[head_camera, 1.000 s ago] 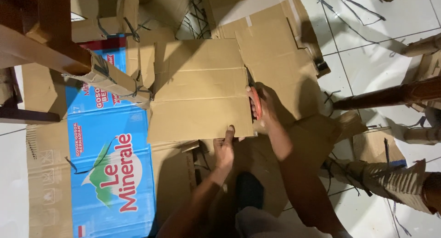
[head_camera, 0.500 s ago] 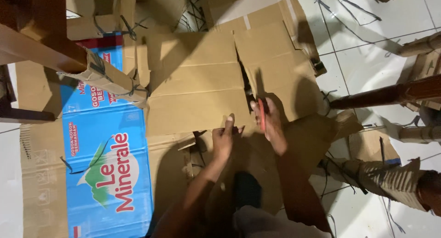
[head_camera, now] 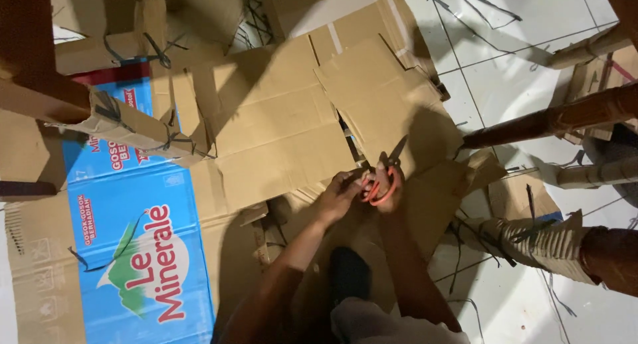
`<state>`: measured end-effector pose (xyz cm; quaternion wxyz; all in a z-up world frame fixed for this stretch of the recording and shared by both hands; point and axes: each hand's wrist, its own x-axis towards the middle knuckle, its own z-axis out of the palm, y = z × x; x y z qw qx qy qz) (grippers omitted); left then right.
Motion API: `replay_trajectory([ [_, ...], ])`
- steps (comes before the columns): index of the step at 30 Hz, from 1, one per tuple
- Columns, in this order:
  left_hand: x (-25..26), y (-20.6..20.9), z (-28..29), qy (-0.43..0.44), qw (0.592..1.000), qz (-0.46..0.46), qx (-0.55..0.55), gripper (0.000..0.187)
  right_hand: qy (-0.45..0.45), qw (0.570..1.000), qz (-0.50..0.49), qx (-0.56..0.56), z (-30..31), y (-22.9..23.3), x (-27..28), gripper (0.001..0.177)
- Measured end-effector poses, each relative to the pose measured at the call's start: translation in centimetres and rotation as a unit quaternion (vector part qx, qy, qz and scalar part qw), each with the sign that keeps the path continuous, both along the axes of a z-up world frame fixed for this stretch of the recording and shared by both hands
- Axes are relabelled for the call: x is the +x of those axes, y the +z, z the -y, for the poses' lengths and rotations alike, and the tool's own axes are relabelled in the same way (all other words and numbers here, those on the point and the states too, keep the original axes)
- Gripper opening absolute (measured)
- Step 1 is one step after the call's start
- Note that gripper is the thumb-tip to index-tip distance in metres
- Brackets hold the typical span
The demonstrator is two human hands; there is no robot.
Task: Wrapping a wooden chair leg with cardboard and securing it with wire ties
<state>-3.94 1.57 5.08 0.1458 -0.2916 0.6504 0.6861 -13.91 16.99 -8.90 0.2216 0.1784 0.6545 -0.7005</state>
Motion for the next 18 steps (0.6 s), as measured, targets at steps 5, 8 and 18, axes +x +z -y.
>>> replay_trajectory([
  [5,-2.5,-1.6,-1.1,0.036,0.993,-0.074,0.083,0.050,-0.042,0.998,0.010,0.049,-0.2,4.9,1.8,0.044],
  [8,-2.6,2.0,0.0,0.027,0.982,-0.119,0.141,0.048,-0.046,0.998,-0.032,0.008,-4.9,-13.2,-1.3,0.044],
  [18,-4.8,-2.5,-2.5,0.112,0.927,-0.192,0.302,0.049,-0.126,0.931,0.310,0.146,7.2,18.7,-3.5,0.038],
])
